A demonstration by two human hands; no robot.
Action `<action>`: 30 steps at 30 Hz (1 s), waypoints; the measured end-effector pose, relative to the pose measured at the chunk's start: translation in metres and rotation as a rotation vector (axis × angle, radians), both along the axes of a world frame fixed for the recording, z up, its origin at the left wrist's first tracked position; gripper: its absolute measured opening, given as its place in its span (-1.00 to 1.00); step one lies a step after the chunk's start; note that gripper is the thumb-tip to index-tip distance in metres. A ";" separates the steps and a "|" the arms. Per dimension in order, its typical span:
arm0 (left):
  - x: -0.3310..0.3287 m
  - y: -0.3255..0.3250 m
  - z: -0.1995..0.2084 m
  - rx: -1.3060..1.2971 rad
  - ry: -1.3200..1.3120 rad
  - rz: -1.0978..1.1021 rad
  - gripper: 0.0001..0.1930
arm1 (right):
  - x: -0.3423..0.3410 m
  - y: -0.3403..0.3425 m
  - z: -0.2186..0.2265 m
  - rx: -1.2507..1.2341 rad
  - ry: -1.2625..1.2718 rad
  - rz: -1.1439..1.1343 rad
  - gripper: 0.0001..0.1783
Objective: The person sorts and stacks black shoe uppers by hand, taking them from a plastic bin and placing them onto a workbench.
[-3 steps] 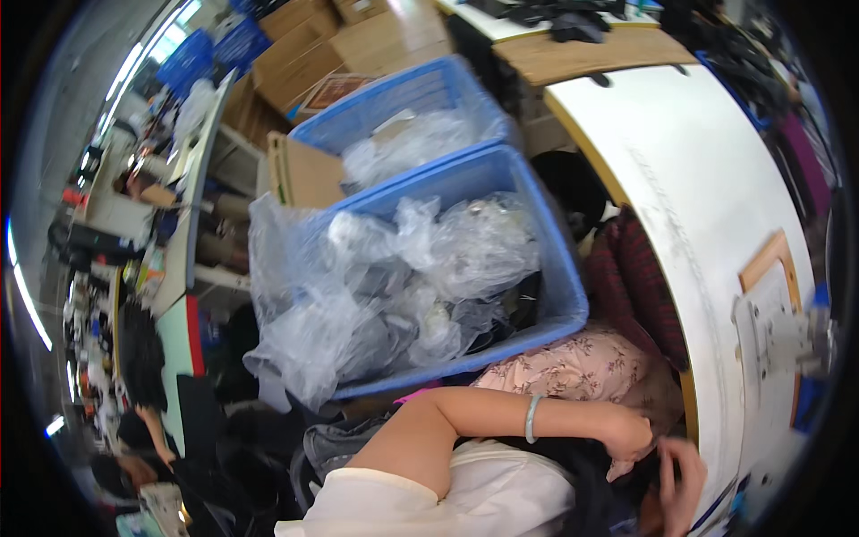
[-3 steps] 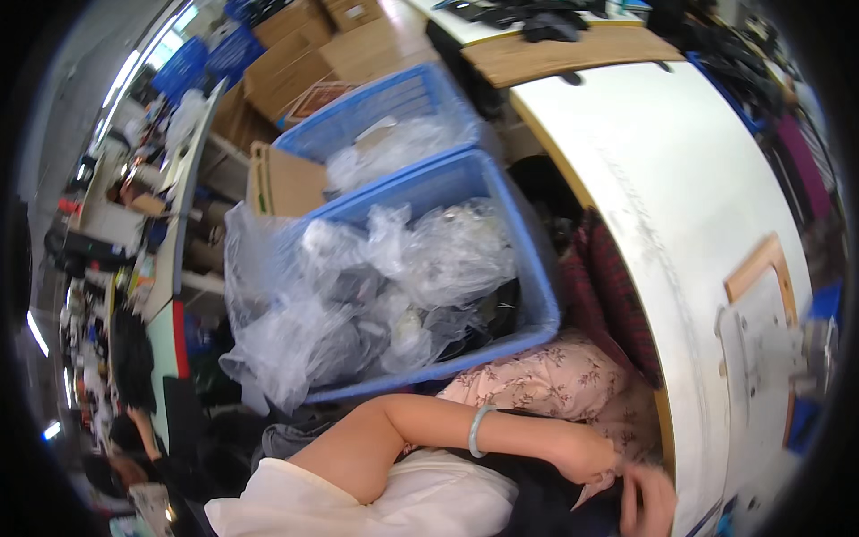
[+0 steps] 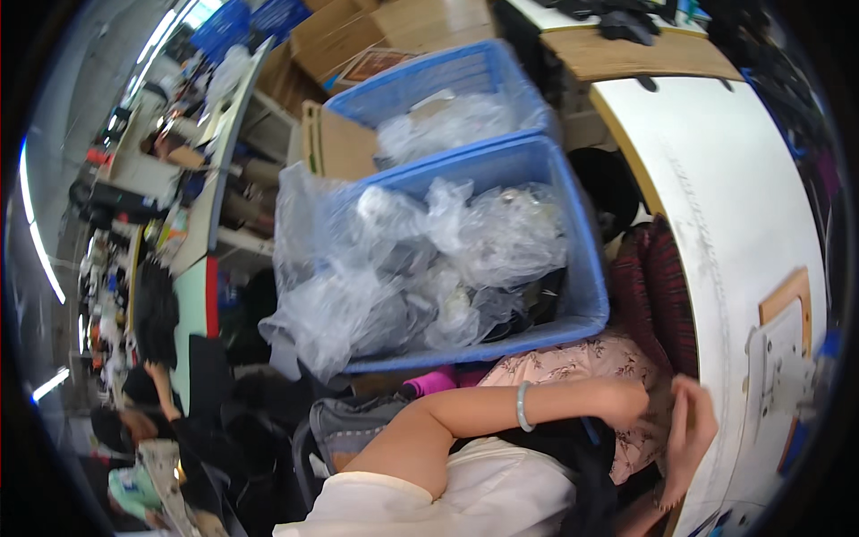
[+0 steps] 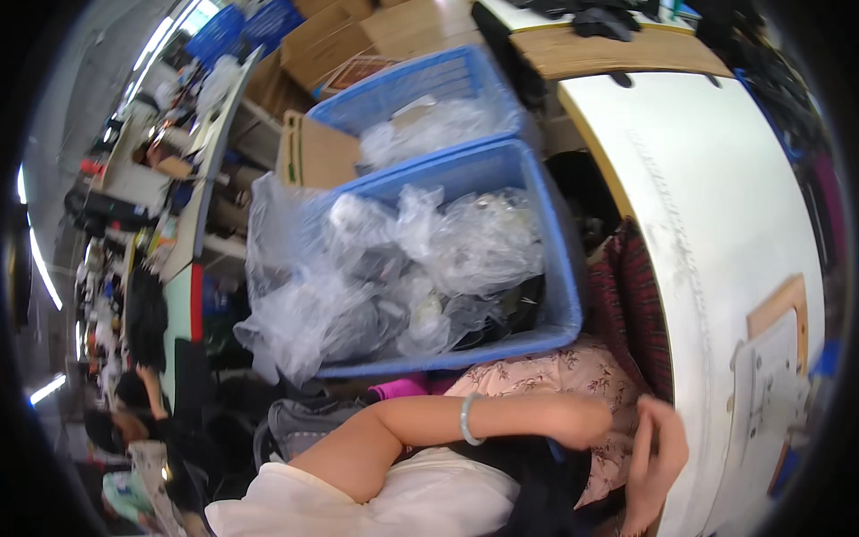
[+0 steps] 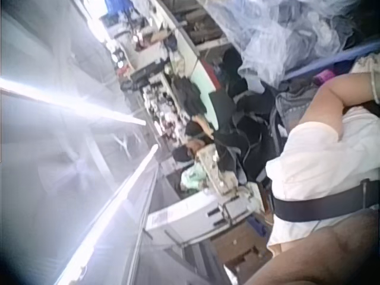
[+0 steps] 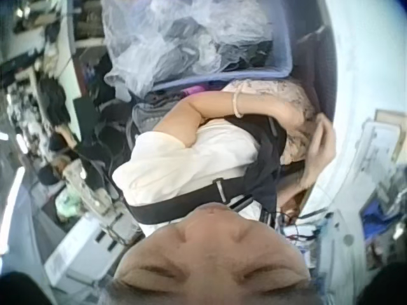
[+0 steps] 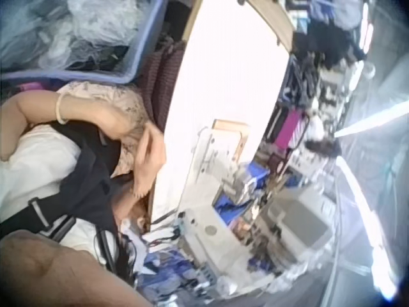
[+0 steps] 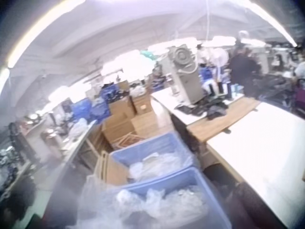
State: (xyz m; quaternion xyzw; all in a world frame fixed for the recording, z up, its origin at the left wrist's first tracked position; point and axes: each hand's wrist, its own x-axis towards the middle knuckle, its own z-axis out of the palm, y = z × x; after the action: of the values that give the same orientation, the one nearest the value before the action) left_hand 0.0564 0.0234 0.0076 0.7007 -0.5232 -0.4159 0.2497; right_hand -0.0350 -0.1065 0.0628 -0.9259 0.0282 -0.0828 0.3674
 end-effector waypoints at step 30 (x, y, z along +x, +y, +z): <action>0.089 0.459 -0.015 0.060 0.120 2.021 -0.70 | 0.117 0.079 -0.030 0.364 0.051 0.071 -0.74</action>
State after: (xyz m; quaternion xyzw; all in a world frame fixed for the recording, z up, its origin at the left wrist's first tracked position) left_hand 0.1455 0.4827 -0.0070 0.7992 0.3390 -0.0576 0.4929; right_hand 0.0819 -0.0271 0.0332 -0.8463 0.0193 -0.0400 0.5309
